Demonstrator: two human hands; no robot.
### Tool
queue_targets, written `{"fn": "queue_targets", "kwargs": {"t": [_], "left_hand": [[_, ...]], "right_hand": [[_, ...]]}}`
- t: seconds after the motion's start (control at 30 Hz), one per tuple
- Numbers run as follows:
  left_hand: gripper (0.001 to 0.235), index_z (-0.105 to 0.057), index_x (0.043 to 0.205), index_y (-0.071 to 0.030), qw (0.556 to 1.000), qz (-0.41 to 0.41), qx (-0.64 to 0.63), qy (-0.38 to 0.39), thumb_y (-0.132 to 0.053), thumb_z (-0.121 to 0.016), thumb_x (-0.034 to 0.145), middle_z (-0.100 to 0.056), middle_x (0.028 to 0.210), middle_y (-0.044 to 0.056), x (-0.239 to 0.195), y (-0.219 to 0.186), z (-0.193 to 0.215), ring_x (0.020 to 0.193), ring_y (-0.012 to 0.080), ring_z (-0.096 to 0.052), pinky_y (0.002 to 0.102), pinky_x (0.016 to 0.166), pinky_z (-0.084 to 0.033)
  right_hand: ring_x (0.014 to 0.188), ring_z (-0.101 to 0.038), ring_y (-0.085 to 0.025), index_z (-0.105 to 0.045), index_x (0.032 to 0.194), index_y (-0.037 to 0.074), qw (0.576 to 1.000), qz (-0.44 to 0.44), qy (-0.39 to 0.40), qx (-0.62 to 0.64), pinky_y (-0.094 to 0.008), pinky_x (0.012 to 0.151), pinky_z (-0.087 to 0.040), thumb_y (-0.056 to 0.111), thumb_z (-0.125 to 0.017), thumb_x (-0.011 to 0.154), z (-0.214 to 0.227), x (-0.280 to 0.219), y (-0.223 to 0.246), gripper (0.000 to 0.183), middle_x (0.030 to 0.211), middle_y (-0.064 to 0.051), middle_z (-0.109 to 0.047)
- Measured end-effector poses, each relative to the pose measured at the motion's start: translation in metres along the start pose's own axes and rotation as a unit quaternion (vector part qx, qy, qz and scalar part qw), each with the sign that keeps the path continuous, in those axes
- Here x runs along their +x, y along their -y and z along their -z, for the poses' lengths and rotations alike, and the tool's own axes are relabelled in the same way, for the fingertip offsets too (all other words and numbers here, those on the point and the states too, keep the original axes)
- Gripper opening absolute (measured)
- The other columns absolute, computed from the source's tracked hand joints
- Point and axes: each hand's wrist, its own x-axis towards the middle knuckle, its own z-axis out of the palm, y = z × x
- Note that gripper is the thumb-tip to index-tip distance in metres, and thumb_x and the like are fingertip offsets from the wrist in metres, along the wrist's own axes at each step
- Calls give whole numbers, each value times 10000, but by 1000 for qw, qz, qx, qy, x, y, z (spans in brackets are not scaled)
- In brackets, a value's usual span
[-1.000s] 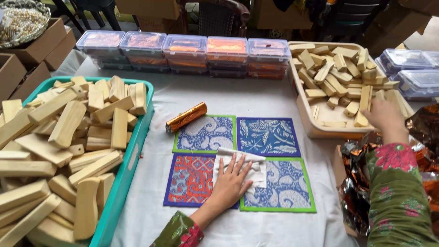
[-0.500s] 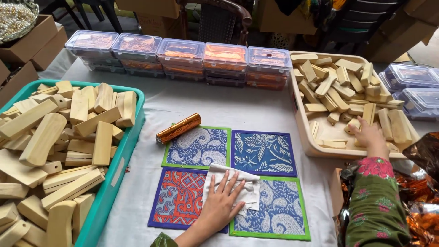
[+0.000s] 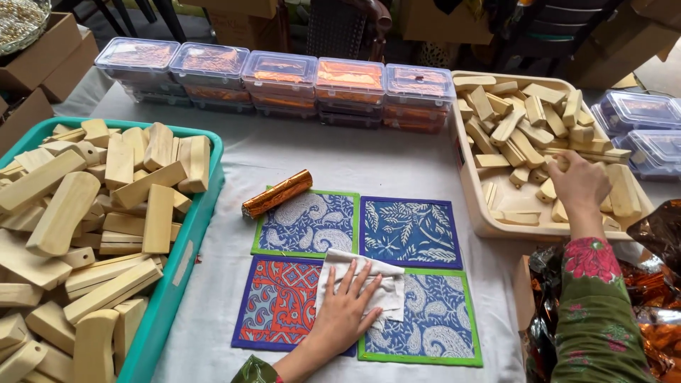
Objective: The person wipes a wooden block with a white cloth, then wraps it in a sheet of copper foil. They smooth the foil around the block and place the wrapped item on the table. The person then picks up another wooden block and wipes it with the cloth.
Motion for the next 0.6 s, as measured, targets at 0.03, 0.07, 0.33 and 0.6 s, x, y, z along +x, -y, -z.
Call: {"fn": "queue_targets", "kwargs": {"t": [0.03, 0.07, 0.33, 0.6], "left_hand": [[623, -460, 1518, -108, 1000, -2, -2, 2, -464, -533, 1012, -343, 1611, 187, 0, 0, -1, 1507, 408, -236, 660, 1176, -97], [626, -458, 1520, -110, 1000, 0, 1, 1, -466, -528, 1010, -343, 1610, 187, 0, 1, -2, 1506, 407, -238, 660, 1175, -97], [623, -454, 1524, -112, 1000, 2, 4, -10, -474, -510, 1019, -340, 1615, 190, -3, 3, -10, 1510, 409, -239, 662, 1179, -93], [620, -472, 1523, -115, 1000, 1, -14, -19, -476, -509, 1019, -364, 1613, 190, -6, 4, -14, 1521, 408, -242, 666, 1190, -81]], "right_hand": [[961, -721, -364, -756, 1268, 284, 1000, -3, 2, -1, -503, 797, -569, 538, -685, 1021, 11, 4, 10, 362, 963, -145, -772], [959, -723, -352, -756, 1266, 297, 999, 12, 49, 0, -500, 801, -571, 552, -687, 982, 21, 7, 20, 388, 970, -133, -778], [1094, -717, -308, -759, 1204, 281, 933, 103, 346, -5, -447, 970, -562, 471, -690, 865, -47, -16, 75, 395, 1168, -68, -770], [1239, -604, -479, -383, 1466, -46, 953, -38, 302, 5, -553, 1028, -486, 197, -576, 913, -53, -17, 104, 634, 1332, -328, -620]]}}
